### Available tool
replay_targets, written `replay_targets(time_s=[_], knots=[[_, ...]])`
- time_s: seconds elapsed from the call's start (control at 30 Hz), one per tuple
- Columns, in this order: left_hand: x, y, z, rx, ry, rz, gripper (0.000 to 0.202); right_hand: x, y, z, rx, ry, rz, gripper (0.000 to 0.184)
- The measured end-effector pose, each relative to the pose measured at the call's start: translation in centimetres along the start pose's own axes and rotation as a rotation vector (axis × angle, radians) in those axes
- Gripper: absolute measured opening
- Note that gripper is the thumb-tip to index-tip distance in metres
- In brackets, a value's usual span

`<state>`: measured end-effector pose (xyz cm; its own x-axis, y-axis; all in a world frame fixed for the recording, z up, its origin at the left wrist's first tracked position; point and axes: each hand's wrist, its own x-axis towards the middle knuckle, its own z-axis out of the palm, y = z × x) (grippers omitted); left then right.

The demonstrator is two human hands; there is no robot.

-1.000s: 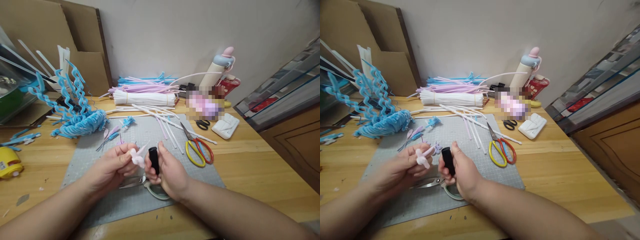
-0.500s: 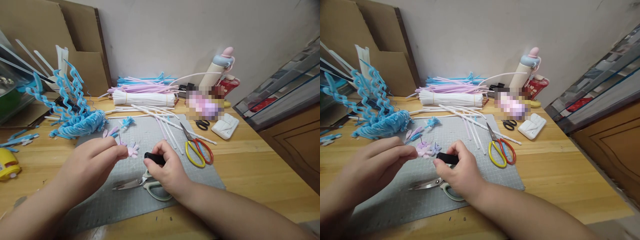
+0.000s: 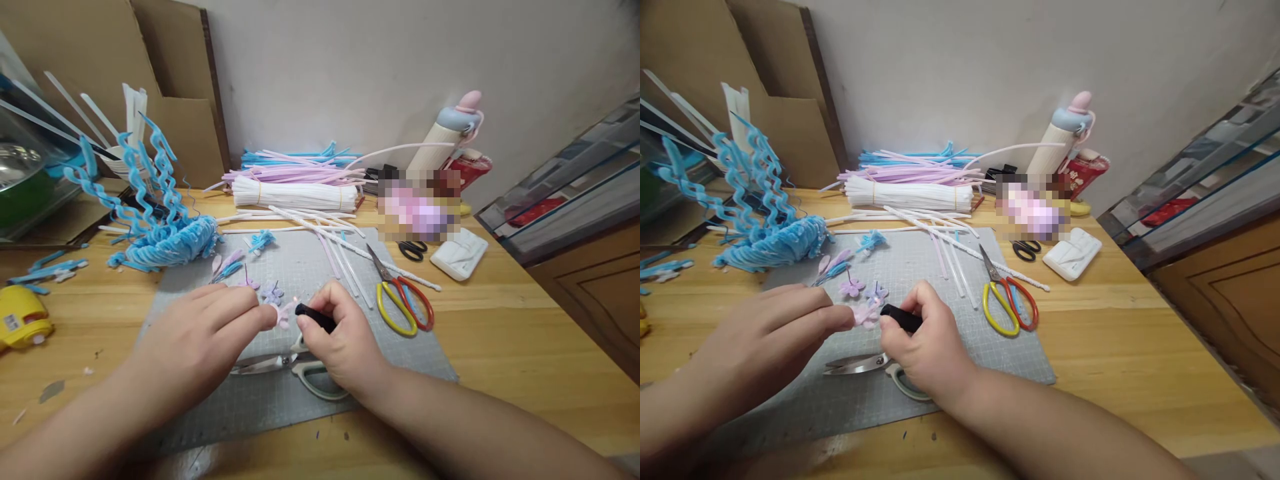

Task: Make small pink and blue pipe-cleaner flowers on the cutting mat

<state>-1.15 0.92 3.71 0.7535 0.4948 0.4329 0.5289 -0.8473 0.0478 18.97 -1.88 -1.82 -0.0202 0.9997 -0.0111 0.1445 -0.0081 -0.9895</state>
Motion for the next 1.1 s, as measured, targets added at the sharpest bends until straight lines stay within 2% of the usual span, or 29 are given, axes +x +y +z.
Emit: replay_targets(time_s=[0.23,0.47,1.1], knots=[[0.29,-0.05,0.01,0.075,0.033,0.075,0.024,-0.09,-0.28,0.13,0.012,-0.011,0.026,0.021],[0.04,0.02,-0.10,0.087,0.008,0.052,0.024,-0.18,-0.06,0.12,-0.019,-0.056,0.038,0.022],[-0.04,-0.25,-0.30,0.115,0.030,0.106,0.025,0.00,-0.16,0.19,-0.012,-0.047,0.064,0.024]])
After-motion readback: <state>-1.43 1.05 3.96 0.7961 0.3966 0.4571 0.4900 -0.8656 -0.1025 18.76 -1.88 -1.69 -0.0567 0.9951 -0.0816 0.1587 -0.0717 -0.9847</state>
